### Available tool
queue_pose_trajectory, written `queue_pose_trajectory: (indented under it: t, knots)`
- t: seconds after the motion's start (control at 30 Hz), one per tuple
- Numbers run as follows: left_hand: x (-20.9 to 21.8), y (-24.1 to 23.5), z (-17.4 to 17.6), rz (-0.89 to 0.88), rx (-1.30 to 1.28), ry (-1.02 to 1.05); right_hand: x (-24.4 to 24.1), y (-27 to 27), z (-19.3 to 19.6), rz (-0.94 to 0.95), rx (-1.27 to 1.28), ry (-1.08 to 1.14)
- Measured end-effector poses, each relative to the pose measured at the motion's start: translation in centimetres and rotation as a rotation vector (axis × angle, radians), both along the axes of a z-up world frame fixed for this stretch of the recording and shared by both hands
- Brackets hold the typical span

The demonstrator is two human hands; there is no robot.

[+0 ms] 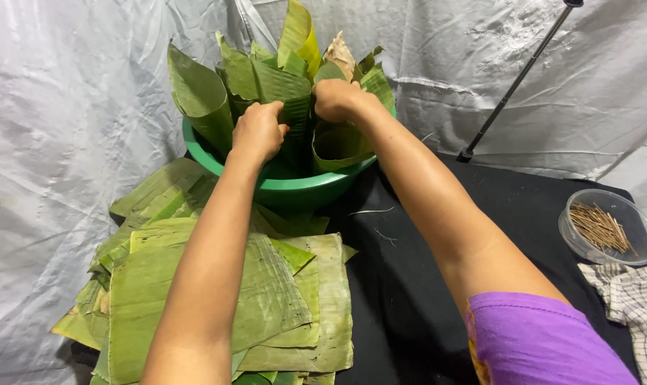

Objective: Cleaning banana leaves with a cloth and folding them into cone shapes secured with sticks.

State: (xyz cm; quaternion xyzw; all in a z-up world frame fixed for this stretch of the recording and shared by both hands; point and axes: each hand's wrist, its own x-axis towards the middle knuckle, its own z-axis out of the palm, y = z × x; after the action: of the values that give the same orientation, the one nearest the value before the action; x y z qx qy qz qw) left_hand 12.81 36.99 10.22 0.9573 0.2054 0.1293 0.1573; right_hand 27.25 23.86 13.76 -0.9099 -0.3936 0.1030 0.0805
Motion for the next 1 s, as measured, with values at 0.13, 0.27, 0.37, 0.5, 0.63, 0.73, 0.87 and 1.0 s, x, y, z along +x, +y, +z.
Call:
queue_pose_trajectory:
  t: [0.13, 0.27, 0.37, 0.5, 0.63, 0.73, 0.87, 1.0]
  knots:
    - [1.6, 0.4, -0.1, 0.015, -0.056, 0.028, 0.8, -0.6, -1.2, 0.021, 0.106, 0.018]
    - [0.4, -1.3, 1.1, 0.011, -0.162, -0.194, -0.3, -2.5, 0.6, -0.015, 0.356, -0.033]
    - [0.3, -2.0, 0.6, 0.046, -0.086, -0.276, -1.7, -5.0, 2.2, 0.041, 0.613, -0.048]
    - [-0.3, -2.5, 0.9, 0.096, 0.049, -0.312, -3.4, -8.2, 3.5, 0.143, 0.792, -0.070]
    - [-1.3, -2.5, 1.1, 0.112, 0.109, -0.348, -5.2, -10.9, 4.0, 0.124, 0.850, 0.090]
    - [-2.2, -2.8, 1.4, 0.107, 0.082, -0.427, -5.8, -11.9, 3.4, 0.183, 0.911, 0.183]
    - [-4.1, -3.8, 1.3, 0.060, 0.065, -0.605, -8.1, -13.8, 2.7, 0.202, 0.827, -0.001]
    - [-5.6, -4.2, 0.2, -0.072, -0.208, -0.676, -9.9, -15.2, 0.6, 0.144, 0.794, -0.028]
